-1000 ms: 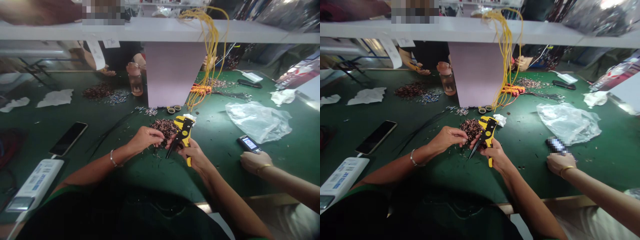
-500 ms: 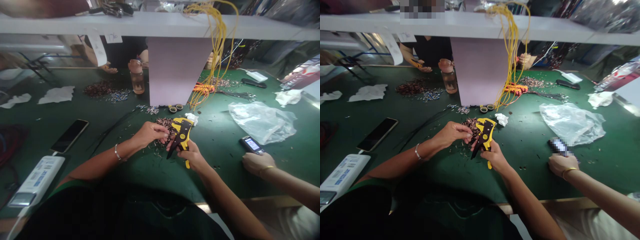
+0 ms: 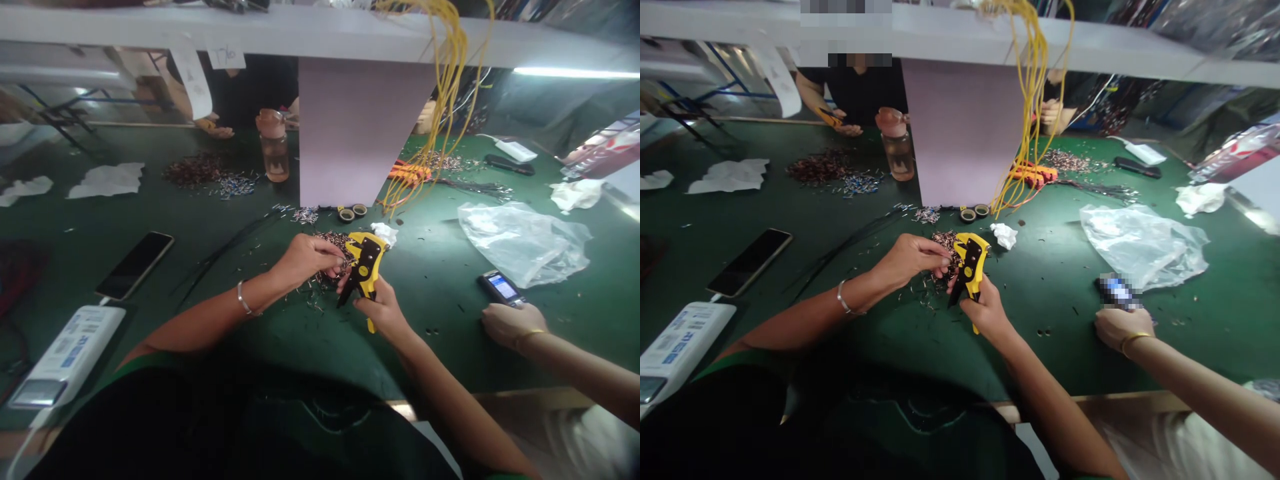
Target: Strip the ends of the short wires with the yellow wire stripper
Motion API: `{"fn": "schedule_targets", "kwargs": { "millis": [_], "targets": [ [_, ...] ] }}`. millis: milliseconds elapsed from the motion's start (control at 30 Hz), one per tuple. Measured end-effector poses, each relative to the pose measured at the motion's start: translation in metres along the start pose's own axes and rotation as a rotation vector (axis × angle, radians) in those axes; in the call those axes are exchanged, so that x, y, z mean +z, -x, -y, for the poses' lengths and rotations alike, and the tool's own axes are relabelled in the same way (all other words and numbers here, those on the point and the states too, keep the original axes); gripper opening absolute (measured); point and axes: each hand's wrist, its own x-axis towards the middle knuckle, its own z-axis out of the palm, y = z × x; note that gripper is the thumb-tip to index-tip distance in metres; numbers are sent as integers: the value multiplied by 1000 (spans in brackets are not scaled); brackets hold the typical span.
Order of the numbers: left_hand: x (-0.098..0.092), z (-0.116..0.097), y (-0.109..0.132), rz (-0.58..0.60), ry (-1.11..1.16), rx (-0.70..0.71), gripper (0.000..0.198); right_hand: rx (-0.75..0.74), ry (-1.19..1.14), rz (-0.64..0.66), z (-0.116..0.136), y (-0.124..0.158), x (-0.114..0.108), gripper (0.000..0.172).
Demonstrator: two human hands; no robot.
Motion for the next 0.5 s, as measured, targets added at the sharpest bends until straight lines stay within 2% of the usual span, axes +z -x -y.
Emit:
{"fn": "schedule_targets", "kwargs": {
  "millis": [233, 500],
  "targets": [
    [8, -7, 2, -66, -163, 34, 16, -41, 70, -16, -1, 1, -2, 29],
    [19, -8, 4, -71, -177, 39, 14, -75, 168, -78, -5, 0, -2, 29]
  ]
}}
